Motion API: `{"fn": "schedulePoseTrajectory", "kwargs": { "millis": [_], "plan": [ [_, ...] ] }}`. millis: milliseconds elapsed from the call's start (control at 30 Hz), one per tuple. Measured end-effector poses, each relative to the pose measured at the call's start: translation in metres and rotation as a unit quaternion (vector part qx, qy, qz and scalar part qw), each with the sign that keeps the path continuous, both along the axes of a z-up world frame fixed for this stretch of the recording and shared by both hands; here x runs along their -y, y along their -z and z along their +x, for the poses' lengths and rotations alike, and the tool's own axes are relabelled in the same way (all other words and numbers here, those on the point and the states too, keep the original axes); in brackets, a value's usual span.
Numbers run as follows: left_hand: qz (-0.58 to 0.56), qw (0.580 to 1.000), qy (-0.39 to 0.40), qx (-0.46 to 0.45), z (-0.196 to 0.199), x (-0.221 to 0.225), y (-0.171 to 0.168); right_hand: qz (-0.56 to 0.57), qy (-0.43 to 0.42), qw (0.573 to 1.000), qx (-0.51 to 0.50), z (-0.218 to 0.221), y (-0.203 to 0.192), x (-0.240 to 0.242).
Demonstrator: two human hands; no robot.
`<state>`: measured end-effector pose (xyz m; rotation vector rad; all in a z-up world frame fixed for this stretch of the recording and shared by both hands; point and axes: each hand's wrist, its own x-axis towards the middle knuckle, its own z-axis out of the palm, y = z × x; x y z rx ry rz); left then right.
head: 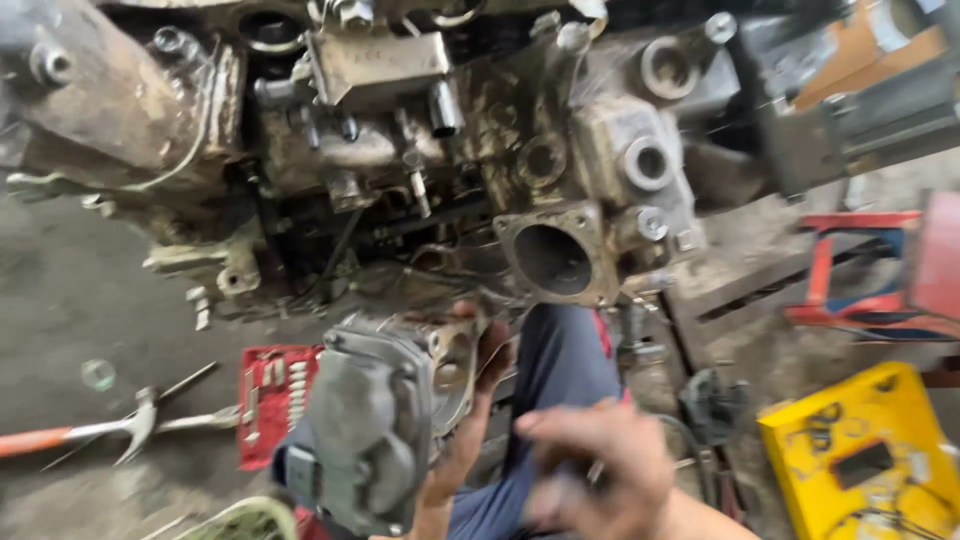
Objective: The person sits on the workshop floor in front of a disassembled motorcycle engine and fits a gasket onto a throttle body. They align the throttle body to the engine intake, then use a socket wrench to tighten bolts and secure it in place.
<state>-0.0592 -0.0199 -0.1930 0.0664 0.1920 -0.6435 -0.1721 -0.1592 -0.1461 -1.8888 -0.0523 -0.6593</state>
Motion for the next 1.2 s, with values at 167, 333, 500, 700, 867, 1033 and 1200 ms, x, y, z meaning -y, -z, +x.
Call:
{"fn": "schedulePoseTrajectory", "kwargs": {
  "millis": [167,333,500,700,867,1033,1200],
  "plan": [
    [-0.111,0.992,-0.016,-0.054,-0.010,-0.004,-0.016,0.000,0.080,0.974,-0.211,0.006,0.070,0.067],
    [-0.207,0.973,-0.011,-0.098,-0.008,-0.011,-0.043,0.341,0.228,0.859,-0.305,0.015,0.167,0.109],
    [-0.123,0.991,-0.017,-0.056,-0.011,-0.006,-0.038,0.451,0.246,0.833,-0.206,0.002,0.214,0.118],
    [-0.062,0.998,-0.016,0.009,-0.018,0.002,-0.033,0.405,0.255,0.835,-0.271,-0.001,0.227,0.111],
    [-0.051,0.999,-0.018,0.000,-0.024,0.002,-0.034,0.302,0.270,0.864,-0.299,-0.003,0.220,0.104],
    [-0.052,0.997,-0.018,-0.048,-0.023,0.012,-0.037,0.130,0.258,0.922,-0.258,-0.009,0.219,0.114],
    [-0.037,0.993,-0.040,-0.108,-0.024,0.006,-0.041,0.200,0.254,0.901,-0.289,-0.016,0.233,0.106]
  ]
}}
